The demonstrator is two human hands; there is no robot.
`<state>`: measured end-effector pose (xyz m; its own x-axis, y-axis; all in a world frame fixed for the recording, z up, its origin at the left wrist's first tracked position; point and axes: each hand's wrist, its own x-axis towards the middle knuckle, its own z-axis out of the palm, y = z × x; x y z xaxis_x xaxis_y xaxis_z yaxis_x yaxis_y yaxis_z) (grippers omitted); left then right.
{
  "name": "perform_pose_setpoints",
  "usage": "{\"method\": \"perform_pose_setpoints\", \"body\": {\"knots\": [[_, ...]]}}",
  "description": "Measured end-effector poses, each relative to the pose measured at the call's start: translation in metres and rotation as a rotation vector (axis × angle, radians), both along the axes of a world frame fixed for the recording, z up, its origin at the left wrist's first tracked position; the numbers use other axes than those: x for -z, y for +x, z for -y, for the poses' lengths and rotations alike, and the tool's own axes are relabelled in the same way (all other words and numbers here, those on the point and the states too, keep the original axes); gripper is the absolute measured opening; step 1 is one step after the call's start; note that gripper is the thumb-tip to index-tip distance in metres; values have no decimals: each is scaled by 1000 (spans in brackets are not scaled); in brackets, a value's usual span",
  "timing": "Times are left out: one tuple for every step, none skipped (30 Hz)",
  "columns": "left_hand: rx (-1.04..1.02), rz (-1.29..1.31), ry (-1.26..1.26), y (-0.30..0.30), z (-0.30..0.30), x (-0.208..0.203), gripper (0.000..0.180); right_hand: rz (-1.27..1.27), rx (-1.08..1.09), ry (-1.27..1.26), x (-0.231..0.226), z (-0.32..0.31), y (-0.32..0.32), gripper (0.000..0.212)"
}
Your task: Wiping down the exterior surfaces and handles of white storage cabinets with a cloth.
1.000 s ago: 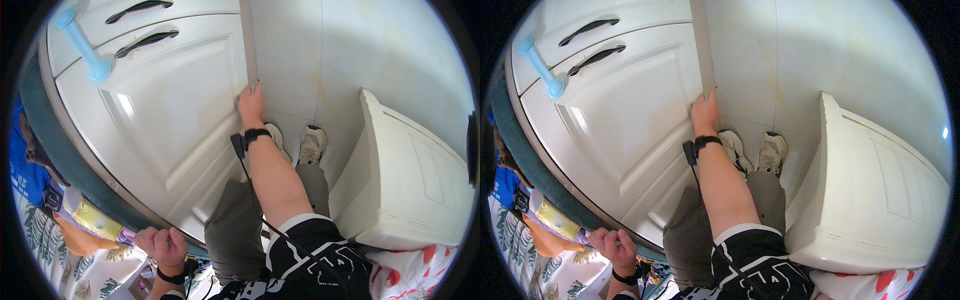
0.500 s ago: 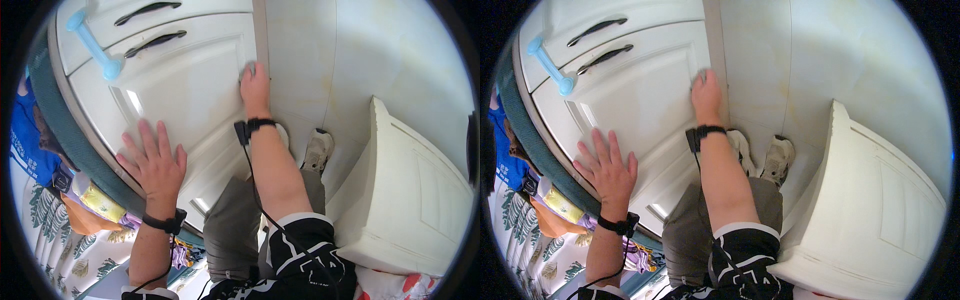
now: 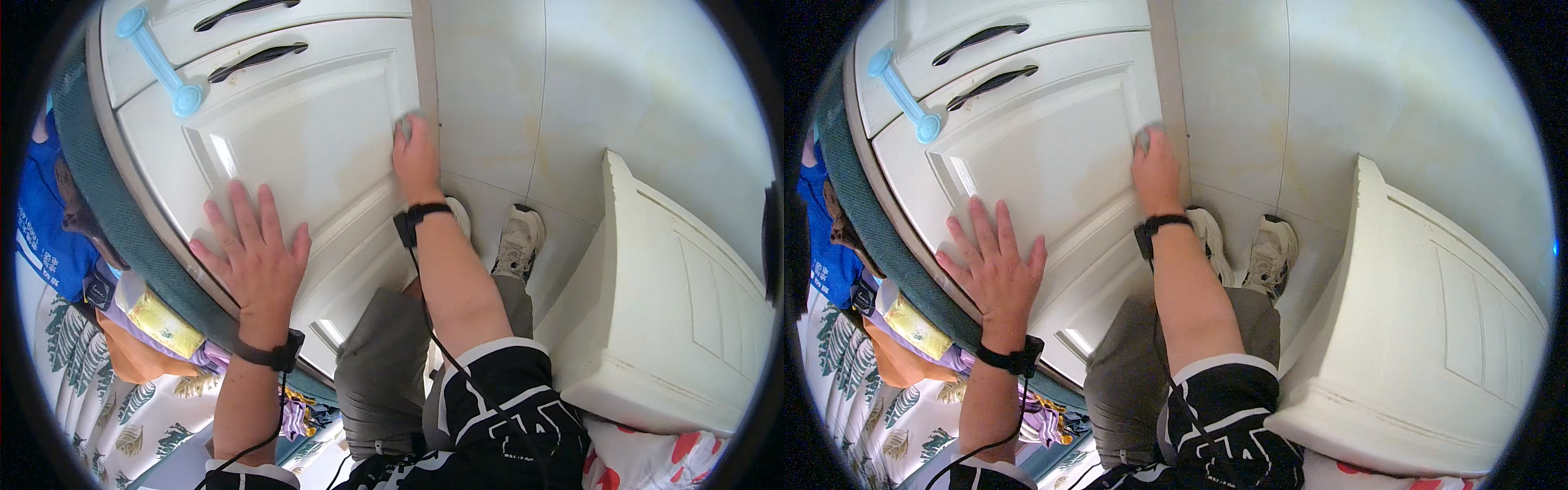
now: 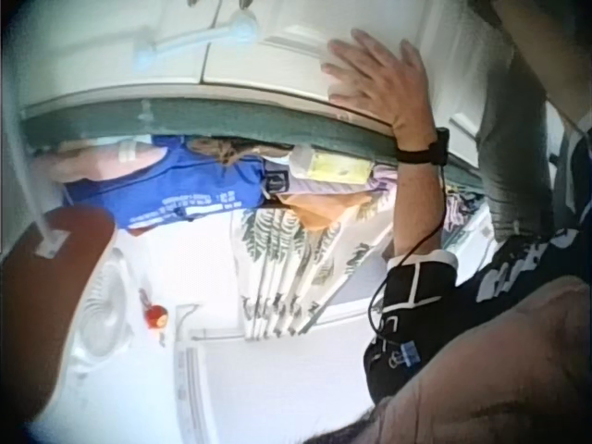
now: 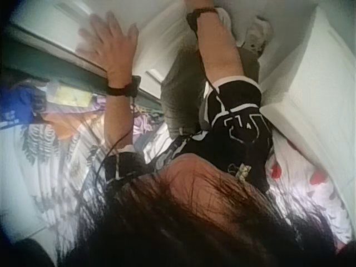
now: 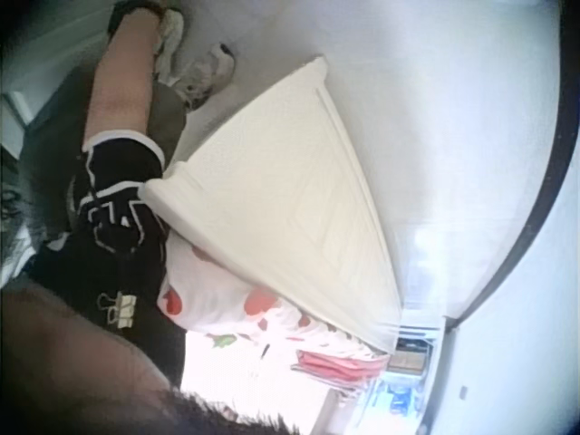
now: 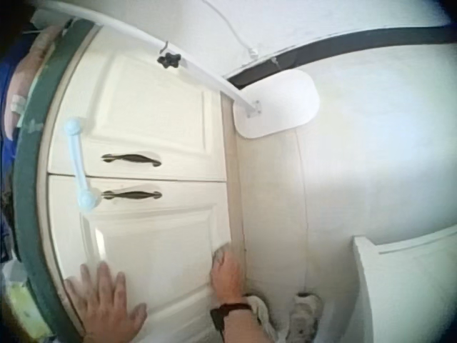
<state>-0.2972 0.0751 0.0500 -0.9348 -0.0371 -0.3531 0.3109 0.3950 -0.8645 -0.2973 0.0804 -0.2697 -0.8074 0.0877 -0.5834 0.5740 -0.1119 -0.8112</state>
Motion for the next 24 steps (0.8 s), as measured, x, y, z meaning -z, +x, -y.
{"method": "perform_pose_setpoints", "body": {"knots": [[-16,-4,-4,1,0,3,79,-19,-1,30,0,-7,-30,30],[-21,-6,3,1,-1,10,79,-38,-5,73,6,-18,-56,30],[3,-7,24,0,-4,13,79,-34,-11,73,10,-27,-72,30],[25,-2,40,0,-7,9,79,-66,-2,51,11,-33,-81,30],[16,6,35,2,-8,3,79,-99,7,26,8,-35,-81,29],[13,10,35,0,-10,0,78,-104,7,21,5,-29,-60,29],[23,7,43,-4,-11,4,77,-107,27,47,9,-18,-24,28],[34,-7,50,-5,-11,8,77,-111,47,77,14,-14,-3,27],[11,0,34,-1,-8,7,76,-121,57,77,12,-12,2,27],[-12,12,17,1,-5,4,75,-58,33,28,5,-8,5,27],[-8,12,34,2,-3,7,75,10,1,-3,7,-8,7,26],[5,-8,63,1,-2,3,72,35,-17,24,4,-9,-21,24],[7,-25,84,3,-1,-1,69,40,-24,13,-2,-13,-49,24],[-2,-24,80,2,-4,-3,69,0,9,-11,-6,-20,-79,23],[-36,-17,158,0,-12,-3,66,-39,40,-24,0,-21,-89,22],[-70,-10,235,-2,-18,-4,62,-38,27,-17,-1,-22,-77,22],[-83,-7,246,-3,-24,-8,62,-32,-5,46,4,-19,-49,22],[-127,32,279,-7,-27,-15,59,-32,-25,99,5,-11,-19,22],[-167,68,325,-8,-27,-15,56,3,-113,139,9,-5,26,23],[-159,62,371,-10,-30,-9,56,-129,-185,235,35,-12,73,25],[-149,81,328,-7,-22,-16,56,-55,-309,148,28,-12,93,28],[-142,104,295,-5,-17,-23,55,23,-435,69,22,-15,104,30],[-144,108,305,-3,-17,-25,55,29,-436,79,21,-18,104,30],[-150,102,308,-4,-17,-27,56,8,-436,65,22,-21,99,32]]}}
